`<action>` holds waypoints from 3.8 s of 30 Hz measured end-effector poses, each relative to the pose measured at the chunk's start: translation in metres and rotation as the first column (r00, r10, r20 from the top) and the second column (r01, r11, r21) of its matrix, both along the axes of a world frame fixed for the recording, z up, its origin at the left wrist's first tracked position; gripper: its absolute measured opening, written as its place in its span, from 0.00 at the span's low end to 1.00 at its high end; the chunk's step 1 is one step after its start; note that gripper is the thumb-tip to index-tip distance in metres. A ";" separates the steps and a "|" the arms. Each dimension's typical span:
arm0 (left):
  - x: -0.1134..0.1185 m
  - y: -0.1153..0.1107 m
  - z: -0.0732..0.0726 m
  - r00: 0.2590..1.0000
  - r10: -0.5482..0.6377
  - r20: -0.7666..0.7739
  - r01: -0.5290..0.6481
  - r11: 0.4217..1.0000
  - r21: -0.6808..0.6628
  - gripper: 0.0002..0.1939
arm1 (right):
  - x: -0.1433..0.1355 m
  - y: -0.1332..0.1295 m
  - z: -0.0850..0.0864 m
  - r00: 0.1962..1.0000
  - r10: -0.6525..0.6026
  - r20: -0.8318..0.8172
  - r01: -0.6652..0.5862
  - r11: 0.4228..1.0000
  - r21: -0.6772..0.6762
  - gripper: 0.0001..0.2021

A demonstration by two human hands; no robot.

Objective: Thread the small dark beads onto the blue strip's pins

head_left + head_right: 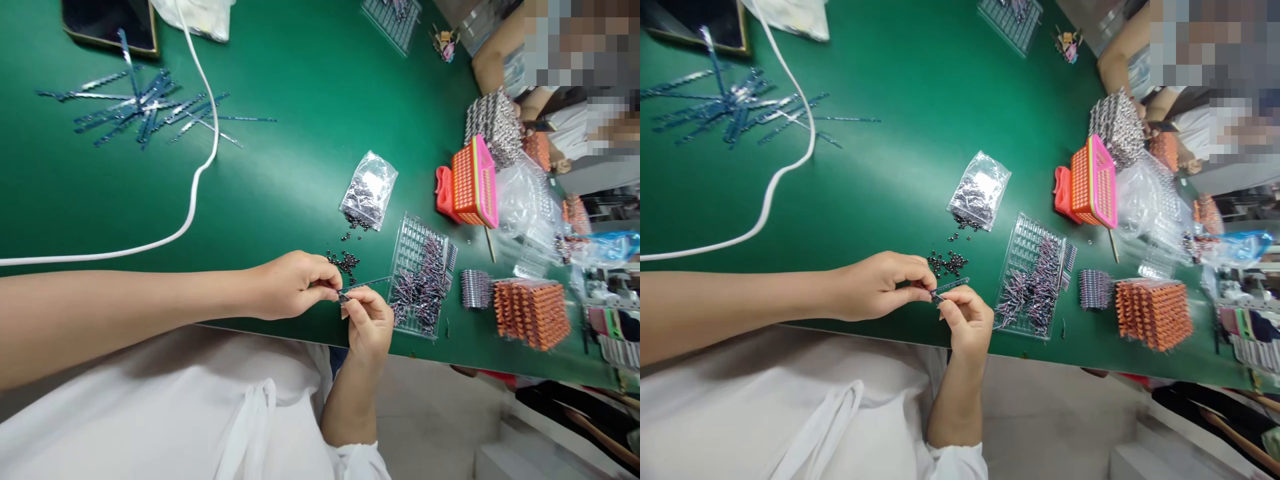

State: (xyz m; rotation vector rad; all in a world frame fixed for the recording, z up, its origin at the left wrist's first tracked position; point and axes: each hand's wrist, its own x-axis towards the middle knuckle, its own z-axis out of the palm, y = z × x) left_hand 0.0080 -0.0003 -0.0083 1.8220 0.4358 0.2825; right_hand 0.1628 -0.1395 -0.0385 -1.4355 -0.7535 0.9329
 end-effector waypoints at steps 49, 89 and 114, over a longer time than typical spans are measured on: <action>0.005 0.009 -0.004 0.964 0.252 -0.082 -0.265 0.931 -0.251 0.10 | 0.016 0.009 0.005 0.304 0.078 0.950 -0.063 0.996 -0.061 0.12; 0.004 0.009 -0.003 0.967 0.248 -0.049 -0.253 0.948 -0.191 0.10 | 0.018 0.031 0.018 0.041 0.199 0.979 -0.214 0.959 -0.186 0.04; -0.002 -0.012 -0.001 0.980 0.139 0.141 -0.099 0.961 -0.259 0.06 | -0.008 0.008 0.005 0.327 -0.297 0.897 0.044 0.953 0.299 0.09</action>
